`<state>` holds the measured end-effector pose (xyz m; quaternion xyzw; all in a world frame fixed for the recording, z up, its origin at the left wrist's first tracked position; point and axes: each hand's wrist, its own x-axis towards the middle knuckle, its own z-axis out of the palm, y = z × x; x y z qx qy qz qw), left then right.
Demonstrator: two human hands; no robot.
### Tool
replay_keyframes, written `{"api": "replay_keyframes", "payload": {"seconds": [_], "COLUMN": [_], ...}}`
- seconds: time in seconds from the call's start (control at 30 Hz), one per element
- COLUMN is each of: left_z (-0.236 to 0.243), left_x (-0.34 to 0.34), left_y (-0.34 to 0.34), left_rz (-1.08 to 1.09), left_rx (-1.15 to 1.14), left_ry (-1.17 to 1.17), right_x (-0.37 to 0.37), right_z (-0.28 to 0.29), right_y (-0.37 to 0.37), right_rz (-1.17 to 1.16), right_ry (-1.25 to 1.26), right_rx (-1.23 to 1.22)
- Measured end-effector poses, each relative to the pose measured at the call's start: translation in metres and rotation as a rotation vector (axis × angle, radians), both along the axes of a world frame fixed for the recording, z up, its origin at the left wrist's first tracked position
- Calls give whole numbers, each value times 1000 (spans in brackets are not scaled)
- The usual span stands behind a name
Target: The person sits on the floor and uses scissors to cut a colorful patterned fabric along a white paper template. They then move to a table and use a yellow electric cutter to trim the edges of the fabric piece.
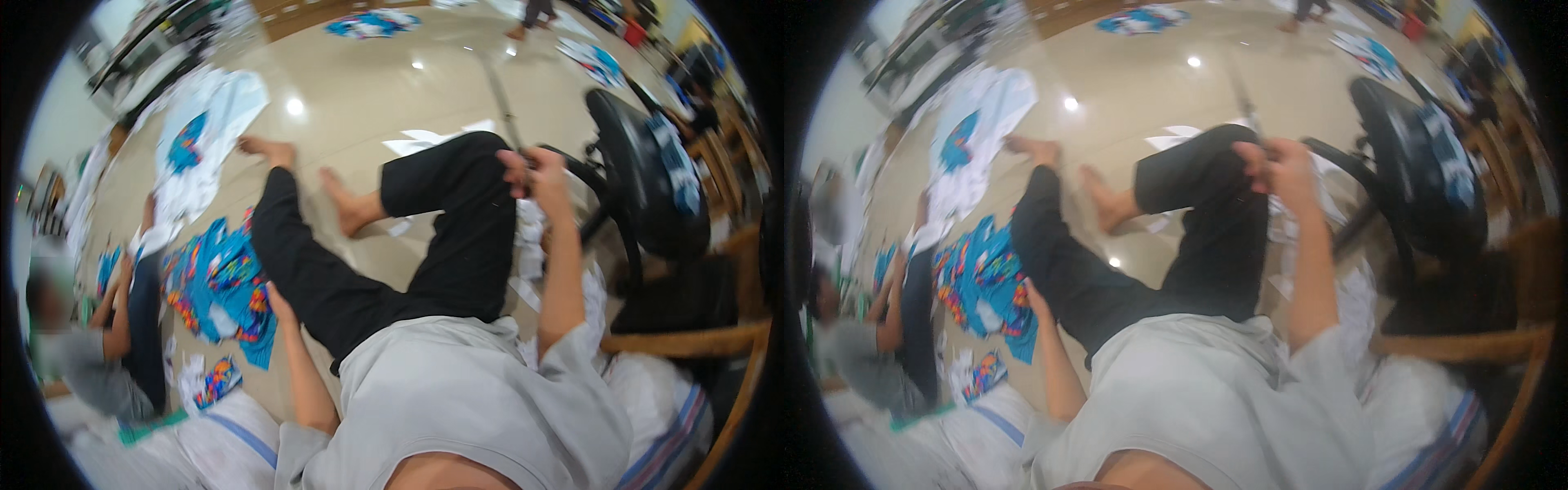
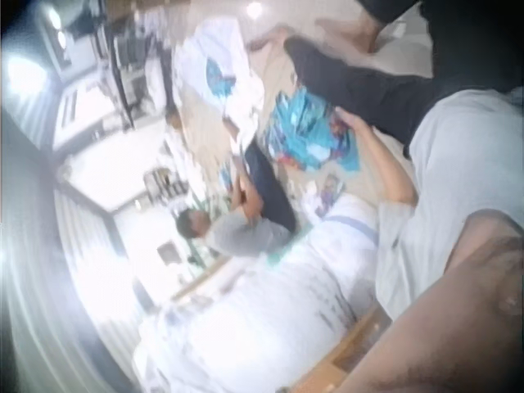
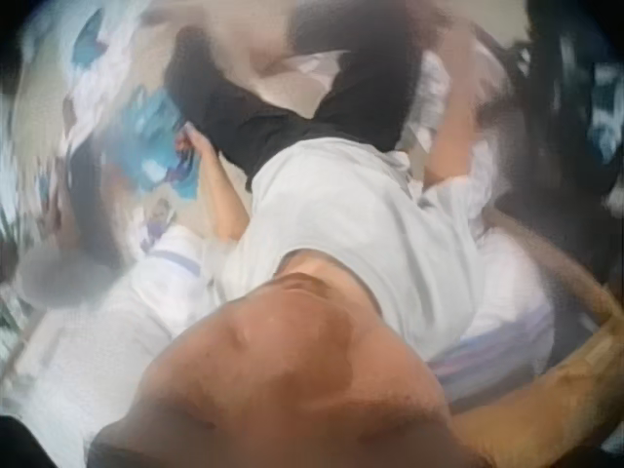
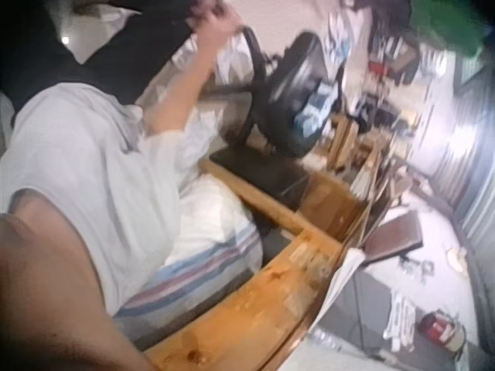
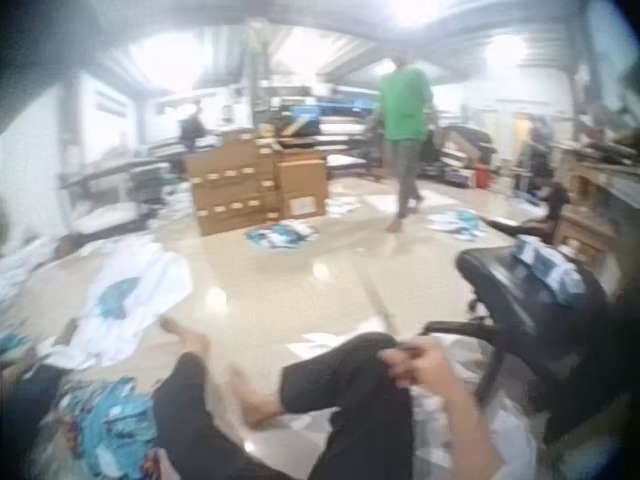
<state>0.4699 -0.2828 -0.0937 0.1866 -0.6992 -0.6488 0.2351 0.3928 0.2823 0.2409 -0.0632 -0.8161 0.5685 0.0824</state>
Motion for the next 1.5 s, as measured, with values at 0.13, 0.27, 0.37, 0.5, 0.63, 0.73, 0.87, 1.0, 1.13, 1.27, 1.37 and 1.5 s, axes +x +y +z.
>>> {"api": "replay_keyframes", "payload": {"seconds": [0.13,0.27,0.37,0.5,0.63,0.73,0.87,1.0,1.13,1.27,1.37,1.5], "left_z": [-2,-13,-28,-39,-42,-75,-77,-8,91,141,132,61], "left_x": [7,46,84,120,134,134,112,12,-120,-210,-249,-273], "left_y": [18,19,43,79,91,79,78,121,208,295,281,226], "left_rz": [11,3,49,-17,78,156,225,86,-148,-320,-311,-393], "left_rx": [-137,-396,-536,-766,-817,-931,-688,-292,143,430,386,-509], "left_ry": [-115,-356,-713,-804,-609,-545,-398,-226,-156,-278,-266,-221], "right_x": [-18,-67,-85,-67,-31,-4,9,21,20,-4,-71,-171], "right_z": [-42,-138,-241,-341,-377,-378,-370,-341,-336,-270,-166,-4], "right_y": [62,87,108,130,99,90,64,37,55,95,103,41], "right_rz": [-122,-175,-72,98,15,-90,-145,-31,24,-42,-12,188], "right_ry": [104,-11,-15,-93,-192,-184,-296,-351,-390,-135,92,177], "right_rx": [0,357,666,827,715,640,611,716,601,615,657,789]}}
